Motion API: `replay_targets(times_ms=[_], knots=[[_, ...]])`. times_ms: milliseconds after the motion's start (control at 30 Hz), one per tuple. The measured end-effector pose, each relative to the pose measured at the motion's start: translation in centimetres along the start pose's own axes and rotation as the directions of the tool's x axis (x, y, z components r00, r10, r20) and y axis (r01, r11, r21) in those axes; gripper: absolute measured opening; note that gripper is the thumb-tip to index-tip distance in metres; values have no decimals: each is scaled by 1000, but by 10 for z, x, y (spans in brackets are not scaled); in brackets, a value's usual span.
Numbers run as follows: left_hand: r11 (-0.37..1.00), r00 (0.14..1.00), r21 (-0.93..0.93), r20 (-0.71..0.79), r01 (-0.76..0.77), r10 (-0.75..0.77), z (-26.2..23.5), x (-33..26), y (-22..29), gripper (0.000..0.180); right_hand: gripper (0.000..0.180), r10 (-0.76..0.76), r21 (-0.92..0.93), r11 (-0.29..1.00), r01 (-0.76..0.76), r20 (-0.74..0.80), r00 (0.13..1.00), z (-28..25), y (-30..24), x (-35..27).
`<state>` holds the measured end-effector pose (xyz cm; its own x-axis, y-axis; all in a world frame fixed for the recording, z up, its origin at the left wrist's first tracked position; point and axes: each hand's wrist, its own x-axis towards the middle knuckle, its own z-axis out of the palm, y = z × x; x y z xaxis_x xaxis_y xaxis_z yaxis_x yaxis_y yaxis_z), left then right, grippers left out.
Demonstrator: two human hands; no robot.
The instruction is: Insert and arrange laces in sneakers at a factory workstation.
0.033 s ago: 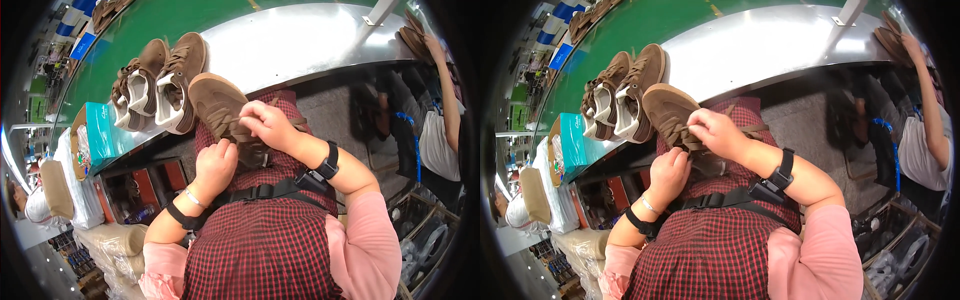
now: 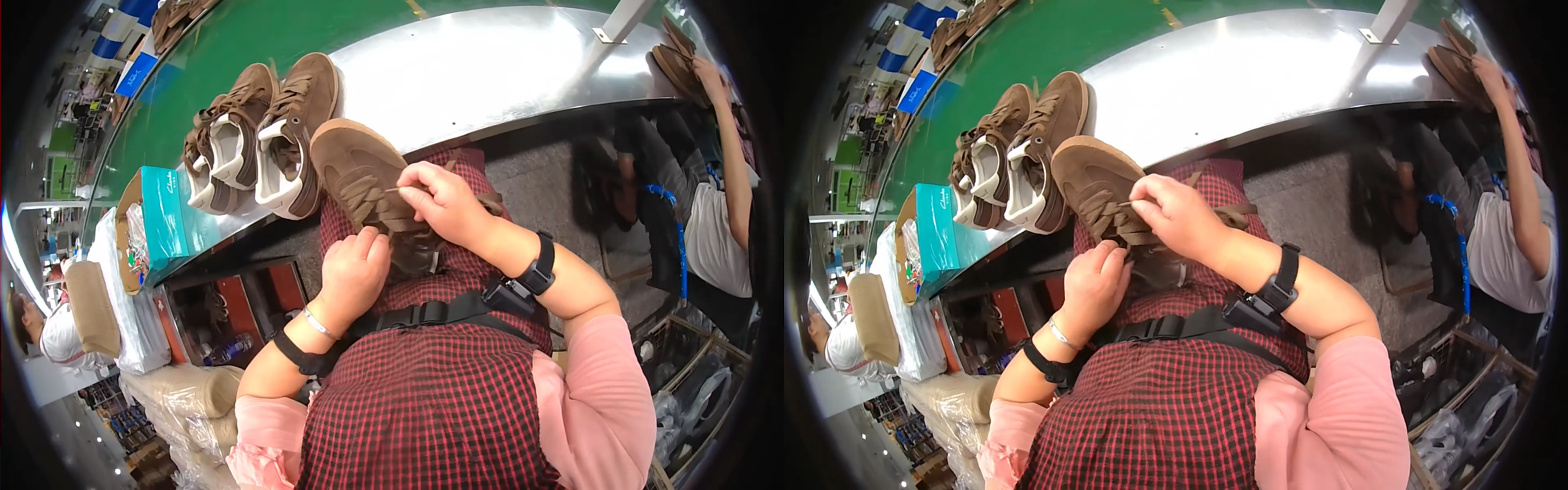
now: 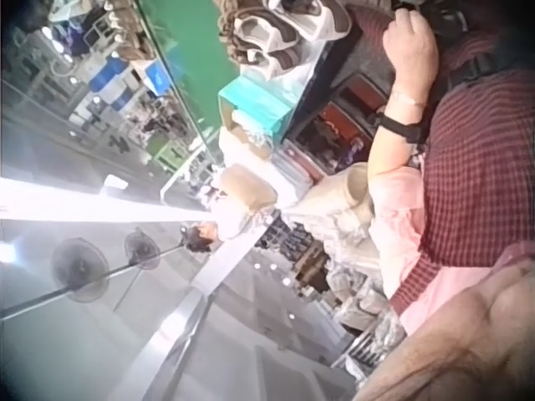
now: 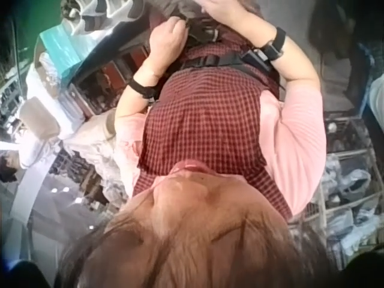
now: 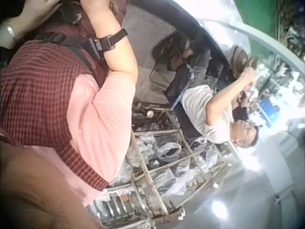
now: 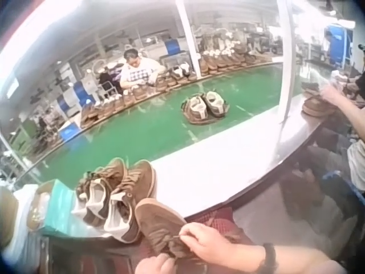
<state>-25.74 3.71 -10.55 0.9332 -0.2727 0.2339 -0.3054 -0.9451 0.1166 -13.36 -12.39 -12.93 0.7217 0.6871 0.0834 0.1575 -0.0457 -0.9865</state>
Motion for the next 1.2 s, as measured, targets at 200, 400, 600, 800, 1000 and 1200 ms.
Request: replay_targets(times_ms=[200,400,600,800,1000,1200], knots=[[989,999,-147,-47,-26,20,5,-12,-5,39,13,185,-535,835,-131,48,982,-2,-11,-12],[992,998,-112,-46,-53,49,0,-5,-5,46,15,101,-248,965,-87,44,994,-16,-1,2],[992,999,122,-22,44,-41,-3,2,14,40,13,1,88,996,14,-170,986,-29,-12,32],[963,940,255,298,89,-166,-3,19,10,24,12,78,66,996,-60,-305,949,-32,30,48],[778,929,-513,260,363,-262,-14,16,-10,29,16,241,478,856,-196,-33,970,-42,-24,16],[982,905,-13,390,191,-171,-19,19,7,41,17,264,613,651,-448,371,890,-38,-35,8]])
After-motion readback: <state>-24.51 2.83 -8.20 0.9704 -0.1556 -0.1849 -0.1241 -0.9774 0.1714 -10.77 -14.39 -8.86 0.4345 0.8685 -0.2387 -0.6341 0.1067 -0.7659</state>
